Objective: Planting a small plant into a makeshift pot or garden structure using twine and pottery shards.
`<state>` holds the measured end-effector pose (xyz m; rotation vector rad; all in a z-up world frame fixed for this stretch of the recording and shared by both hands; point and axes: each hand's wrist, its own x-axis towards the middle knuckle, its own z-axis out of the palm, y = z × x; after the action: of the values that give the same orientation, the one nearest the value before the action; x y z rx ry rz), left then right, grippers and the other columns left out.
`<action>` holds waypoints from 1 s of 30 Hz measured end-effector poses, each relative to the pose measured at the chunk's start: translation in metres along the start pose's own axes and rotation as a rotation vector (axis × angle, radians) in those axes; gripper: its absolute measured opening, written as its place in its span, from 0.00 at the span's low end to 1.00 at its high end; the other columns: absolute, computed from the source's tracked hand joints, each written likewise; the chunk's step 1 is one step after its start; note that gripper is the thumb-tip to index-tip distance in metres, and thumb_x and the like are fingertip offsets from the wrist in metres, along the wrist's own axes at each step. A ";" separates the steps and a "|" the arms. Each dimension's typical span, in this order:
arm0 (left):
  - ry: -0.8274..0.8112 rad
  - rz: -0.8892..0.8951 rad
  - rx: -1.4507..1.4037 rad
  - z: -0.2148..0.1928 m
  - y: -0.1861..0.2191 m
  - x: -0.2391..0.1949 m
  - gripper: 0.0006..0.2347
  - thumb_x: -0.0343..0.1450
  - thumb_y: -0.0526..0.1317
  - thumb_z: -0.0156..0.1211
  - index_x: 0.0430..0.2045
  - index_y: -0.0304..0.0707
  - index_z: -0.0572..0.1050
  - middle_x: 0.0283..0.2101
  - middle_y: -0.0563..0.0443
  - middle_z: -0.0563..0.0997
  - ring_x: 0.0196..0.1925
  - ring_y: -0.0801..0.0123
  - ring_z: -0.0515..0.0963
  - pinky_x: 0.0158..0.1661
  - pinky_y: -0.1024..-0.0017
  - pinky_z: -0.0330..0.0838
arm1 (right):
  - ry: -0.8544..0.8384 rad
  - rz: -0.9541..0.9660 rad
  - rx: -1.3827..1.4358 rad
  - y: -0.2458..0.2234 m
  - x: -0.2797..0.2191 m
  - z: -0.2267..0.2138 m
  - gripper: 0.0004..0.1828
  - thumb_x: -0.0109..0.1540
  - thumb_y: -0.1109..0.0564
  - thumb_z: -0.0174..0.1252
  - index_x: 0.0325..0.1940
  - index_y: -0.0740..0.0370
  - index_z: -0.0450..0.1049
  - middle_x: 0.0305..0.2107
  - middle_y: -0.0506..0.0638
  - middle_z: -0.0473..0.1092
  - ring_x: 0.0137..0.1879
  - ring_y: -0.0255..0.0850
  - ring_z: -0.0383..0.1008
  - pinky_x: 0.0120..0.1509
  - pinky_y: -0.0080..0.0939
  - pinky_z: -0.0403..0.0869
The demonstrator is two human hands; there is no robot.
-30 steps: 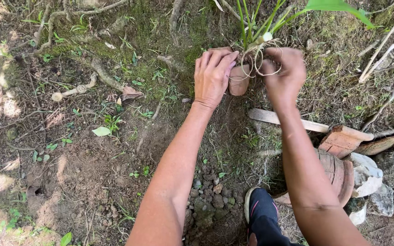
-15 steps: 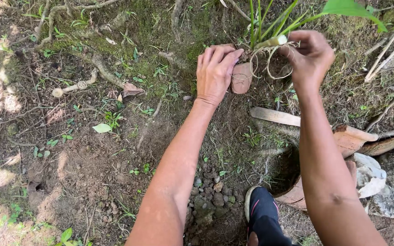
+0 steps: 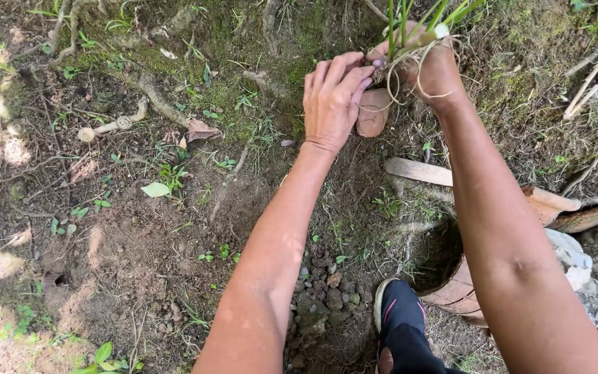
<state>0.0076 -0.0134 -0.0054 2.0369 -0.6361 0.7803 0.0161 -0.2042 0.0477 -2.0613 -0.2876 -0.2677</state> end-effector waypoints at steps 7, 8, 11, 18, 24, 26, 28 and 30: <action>0.019 0.011 0.015 -0.004 0.002 0.001 0.06 0.70 0.40 0.66 0.39 0.47 0.82 0.50 0.61 0.79 0.52 0.67 0.75 0.52 0.65 0.68 | -0.080 0.034 0.284 0.011 0.005 0.001 0.14 0.74 0.58 0.50 0.42 0.63 0.80 0.37 0.52 0.79 0.44 0.38 0.80 0.52 0.37 0.80; 0.012 0.009 0.011 -0.004 0.002 0.002 0.06 0.70 0.40 0.66 0.39 0.46 0.82 0.50 0.61 0.79 0.52 0.66 0.75 0.52 0.65 0.67 | -0.076 -0.012 0.240 0.011 0.004 0.001 0.12 0.72 0.60 0.52 0.42 0.64 0.80 0.37 0.53 0.79 0.44 0.38 0.80 0.51 0.37 0.79; 0.001 0.000 0.003 -0.005 0.004 0.002 0.06 0.70 0.40 0.66 0.39 0.46 0.82 0.49 0.60 0.79 0.52 0.65 0.75 0.52 0.64 0.67 | -0.025 -0.115 -0.150 0.005 -0.003 0.000 0.03 0.69 0.64 0.61 0.45 0.66 0.80 0.40 0.55 0.77 0.45 0.39 0.79 0.50 0.38 0.79; 0.004 0.007 0.004 -0.006 0.003 0.002 0.07 0.70 0.39 0.66 0.39 0.45 0.82 0.49 0.59 0.79 0.53 0.64 0.75 0.53 0.63 0.67 | 0.084 0.005 0.000 -0.007 -0.035 0.014 0.09 0.70 0.63 0.61 0.54 0.60 0.82 0.45 0.50 0.79 0.50 0.35 0.79 0.55 0.35 0.79; -0.007 -0.002 -0.002 -0.007 0.004 0.003 0.06 0.70 0.40 0.66 0.39 0.44 0.82 0.48 0.59 0.80 0.52 0.63 0.75 0.54 0.63 0.67 | 0.147 0.117 0.033 -0.005 -0.036 0.022 0.09 0.68 0.62 0.61 0.52 0.56 0.82 0.46 0.46 0.79 0.50 0.33 0.79 0.56 0.36 0.79; -0.015 -0.014 -0.008 -0.008 0.004 0.004 0.06 0.70 0.40 0.66 0.38 0.45 0.82 0.46 0.59 0.80 0.52 0.63 0.75 0.53 0.63 0.67 | 0.152 0.049 -0.015 -0.010 -0.036 0.022 0.09 0.68 0.63 0.61 0.50 0.57 0.83 0.46 0.48 0.77 0.52 0.36 0.78 0.58 0.38 0.78; -0.018 -0.019 -0.009 -0.007 0.005 0.004 0.06 0.70 0.40 0.66 0.37 0.44 0.82 0.45 0.59 0.80 0.52 0.63 0.75 0.53 0.63 0.67 | 0.148 0.026 -0.021 -0.010 -0.036 0.021 0.09 0.68 0.64 0.61 0.50 0.58 0.83 0.47 0.49 0.77 0.53 0.37 0.78 0.60 0.38 0.78; -0.021 -0.024 -0.006 -0.008 0.006 0.005 0.06 0.70 0.41 0.66 0.37 0.44 0.82 0.45 0.59 0.80 0.51 0.63 0.75 0.53 0.63 0.67 | 0.143 0.002 -0.025 -0.012 -0.037 0.020 0.09 0.68 0.65 0.60 0.49 0.58 0.83 0.47 0.50 0.76 0.54 0.38 0.78 0.61 0.39 0.78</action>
<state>0.0049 -0.0106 0.0048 2.0461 -0.6240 0.7430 -0.0215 -0.1847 0.0367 -2.0552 -0.1957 -0.4175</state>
